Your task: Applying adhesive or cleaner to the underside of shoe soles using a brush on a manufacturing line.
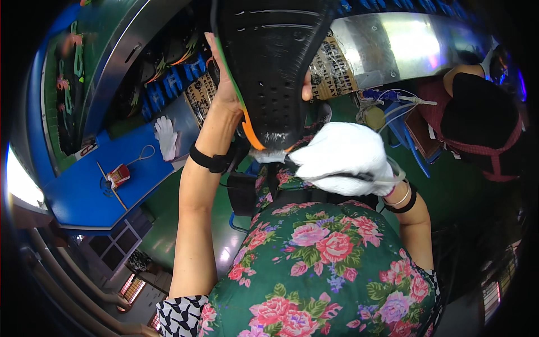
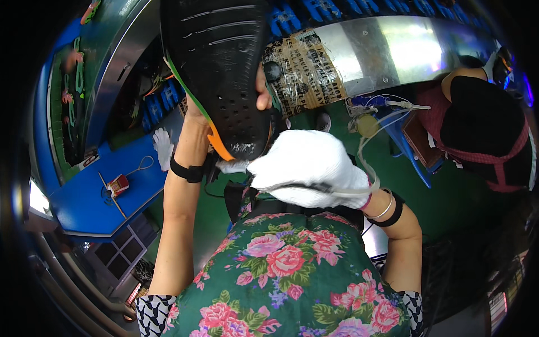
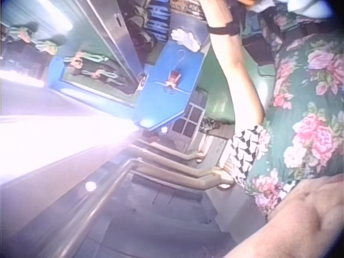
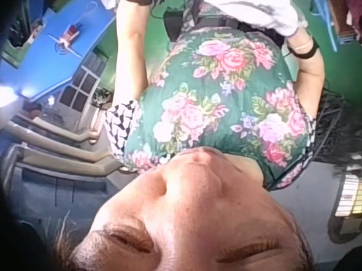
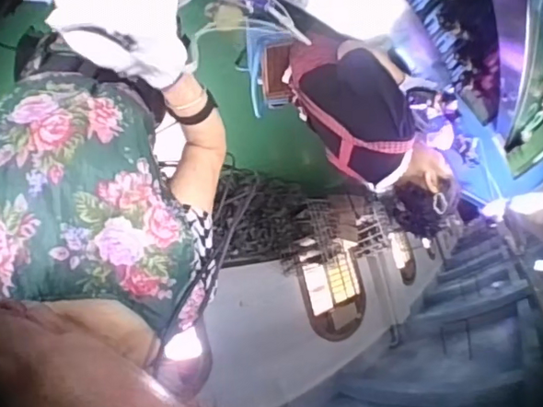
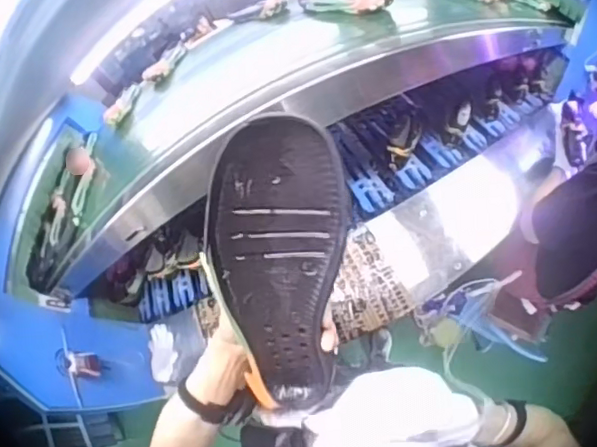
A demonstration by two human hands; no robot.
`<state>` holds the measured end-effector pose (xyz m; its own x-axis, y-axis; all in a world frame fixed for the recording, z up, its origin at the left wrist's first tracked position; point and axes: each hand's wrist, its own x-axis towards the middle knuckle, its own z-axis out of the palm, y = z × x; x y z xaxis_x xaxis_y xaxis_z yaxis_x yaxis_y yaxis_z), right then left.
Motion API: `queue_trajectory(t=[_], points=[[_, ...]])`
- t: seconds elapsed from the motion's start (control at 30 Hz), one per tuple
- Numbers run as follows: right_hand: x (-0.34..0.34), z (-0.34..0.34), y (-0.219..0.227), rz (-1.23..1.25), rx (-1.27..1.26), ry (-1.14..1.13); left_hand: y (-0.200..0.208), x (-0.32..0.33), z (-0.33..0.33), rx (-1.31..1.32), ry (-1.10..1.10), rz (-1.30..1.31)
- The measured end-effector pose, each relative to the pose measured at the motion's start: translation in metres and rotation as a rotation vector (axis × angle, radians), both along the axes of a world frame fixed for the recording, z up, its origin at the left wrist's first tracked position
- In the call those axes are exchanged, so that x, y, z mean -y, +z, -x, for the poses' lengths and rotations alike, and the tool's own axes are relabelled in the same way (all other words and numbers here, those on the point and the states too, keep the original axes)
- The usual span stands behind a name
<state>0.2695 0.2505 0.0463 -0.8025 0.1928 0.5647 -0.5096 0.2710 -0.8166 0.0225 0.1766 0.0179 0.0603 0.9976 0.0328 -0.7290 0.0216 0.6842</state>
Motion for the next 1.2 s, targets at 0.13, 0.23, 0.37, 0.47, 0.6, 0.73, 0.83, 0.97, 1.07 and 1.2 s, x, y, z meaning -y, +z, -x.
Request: queue_trajectory(t=[0.13,0.23,0.37,0.47,0.6,0.73,0.83,0.97,1.07,1.2], points=[[0.009,0.0,-0.002,-0.155,0.091,-0.229,0.01,-0.002,-0.005,0.125,0.012,0.157],[0.013,0.0,0.004,-0.129,0.051,-0.118,0.02,0.0,-0.007,0.21,0.026,0.276],[0.015,0.001,0.007,-0.086,0.027,-0.153,0.004,-0.002,-0.008,0.101,-0.09,-0.013],[0.012,0.0,-0.006,-0.341,0.086,-0.144,-0.011,0.002,-0.004,0.048,-0.066,0.236],[0.004,0.002,0.002,0.049,0.066,0.053,-0.015,0.005,0.001,-0.136,-0.16,0.299],[0.002,0.007,-0.006,-0.446,0.07,-0.038,-0.01,0.001,0.007,-0.176,-0.139,0.472],[0.003,0.005,0.015,-0.041,0.161,0.062,-0.011,0.013,0.005,0.13,-0.224,0.357],[-0.013,0.001,0.025,0.084,0.211,-0.251,-0.005,0.025,-0.01,0.313,-0.033,0.344],[-0.022,0.009,0.034,0.024,0.189,-0.431,-0.015,0.042,-0.027,0.49,0.11,0.401],[-0.038,0.02,0.042,-0.283,0.072,-0.437,-0.041,0.058,-0.044,0.488,0.253,0.201]])
